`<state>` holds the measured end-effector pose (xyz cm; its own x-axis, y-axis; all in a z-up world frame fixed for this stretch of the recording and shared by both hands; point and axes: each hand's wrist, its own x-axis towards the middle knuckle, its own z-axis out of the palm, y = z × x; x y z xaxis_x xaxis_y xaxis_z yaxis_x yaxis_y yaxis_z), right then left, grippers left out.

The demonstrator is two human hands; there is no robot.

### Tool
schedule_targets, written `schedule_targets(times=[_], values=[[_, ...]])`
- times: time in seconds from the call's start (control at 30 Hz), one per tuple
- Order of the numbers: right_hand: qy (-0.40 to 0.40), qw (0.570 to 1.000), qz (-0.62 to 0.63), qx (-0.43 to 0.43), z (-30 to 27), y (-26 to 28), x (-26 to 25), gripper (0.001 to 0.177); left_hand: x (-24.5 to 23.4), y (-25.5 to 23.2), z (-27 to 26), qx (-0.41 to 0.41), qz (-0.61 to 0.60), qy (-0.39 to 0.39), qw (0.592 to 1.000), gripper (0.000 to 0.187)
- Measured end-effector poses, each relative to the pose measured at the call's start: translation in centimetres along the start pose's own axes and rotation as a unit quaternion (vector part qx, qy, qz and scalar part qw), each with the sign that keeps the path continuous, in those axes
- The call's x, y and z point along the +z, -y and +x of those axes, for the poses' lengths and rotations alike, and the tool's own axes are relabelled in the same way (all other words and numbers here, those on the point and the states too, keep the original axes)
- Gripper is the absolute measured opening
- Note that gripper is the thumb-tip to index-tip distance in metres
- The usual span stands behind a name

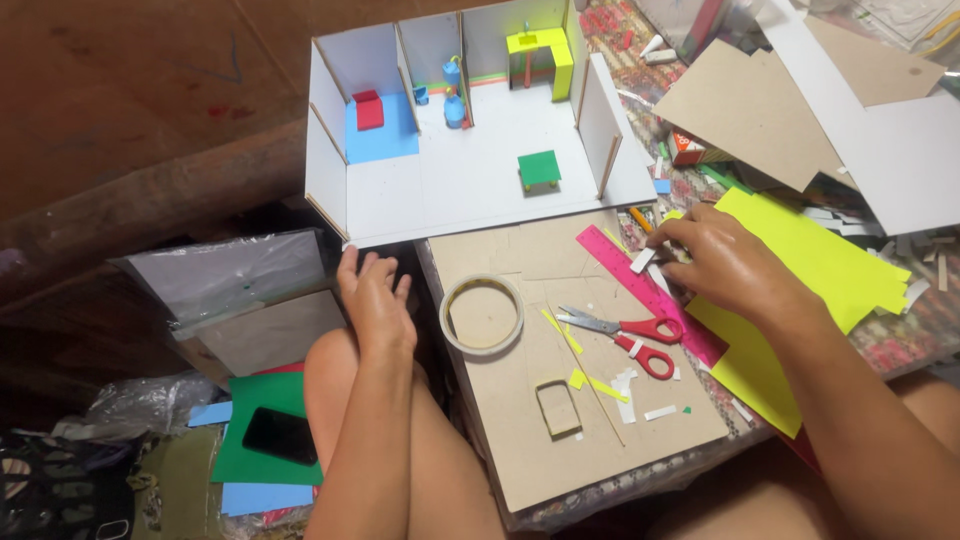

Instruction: The person assembles a miniature model by cutting pieces of cardboard with scissors and attaching yellow paper elements using a thin wooden stick and adhesive tape.

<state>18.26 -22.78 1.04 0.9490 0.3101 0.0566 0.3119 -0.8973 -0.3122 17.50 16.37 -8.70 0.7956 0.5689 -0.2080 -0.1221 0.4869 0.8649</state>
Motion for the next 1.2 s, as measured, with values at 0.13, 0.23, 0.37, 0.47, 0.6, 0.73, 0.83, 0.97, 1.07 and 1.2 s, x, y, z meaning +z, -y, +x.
schedule_targets(times=[0.13,0.23,0.37,0.47,0.6,0.73,0.83,0.97,1.07,1.2], values=[[-0.035,0.999,-0.035,-0.004,-0.3,0.4,0.3,0.026,0.9,0.1,-0.5,-0.026,0.016,0.005,1.0,0.079],[-0.02,0.998,-0.058,0.026,-0.6,0.8,0.1,0.023,1.0,0.2,-1.2,-0.021,0.042,0.023,0.999,0.077],[-0.102,0.993,-0.053,-0.014,-1.3,1.8,0.2,0.033,1.1,0.5,-1.7,-0.022,0.075,0.038,0.996,0.068],[-0.156,0.984,-0.027,-0.076,-1.1,3.8,1.4,0.032,1.6,0.4,-3.0,0.095,0.21,0.034,0.972,0.047],[-0.13,0.975,0.029,-0.178,-1.1,7.6,3.0,0.02,2.7,-0.9,-6.4,0.358,0.47,0.097,0.8,0.027],[-0.068,0.975,0.091,-0.19,-2.2,10.3,3.3,0.021,2.9,-1.3,-7.9,0.394,0.517,0.226,0.725,0.024],[-0.03,0.991,0.065,-0.111,-2.9,11.0,2.8,0.017,2.4,-1.4,-7.3,0.328,0.547,0.167,0.751,0.016],[0.012,0.999,-0.007,-0.029,-5.3,10.7,0.6,0.023,2.2,-1.8,-6.9,0.311,0.53,0.122,0.779,0.018],[0.055,0.997,-0.036,0.037,-6.8,10.2,-0.4,0.03,2.3,-2.5,-7.5,0.296,0.542,0.086,0.782,0.025],[-0.04,0.999,0.016,0.031,-8.2,9.0,0.1,0.033,3.4,-2.5,-8.2,0.286,0.559,0.099,0.772,0.025]])
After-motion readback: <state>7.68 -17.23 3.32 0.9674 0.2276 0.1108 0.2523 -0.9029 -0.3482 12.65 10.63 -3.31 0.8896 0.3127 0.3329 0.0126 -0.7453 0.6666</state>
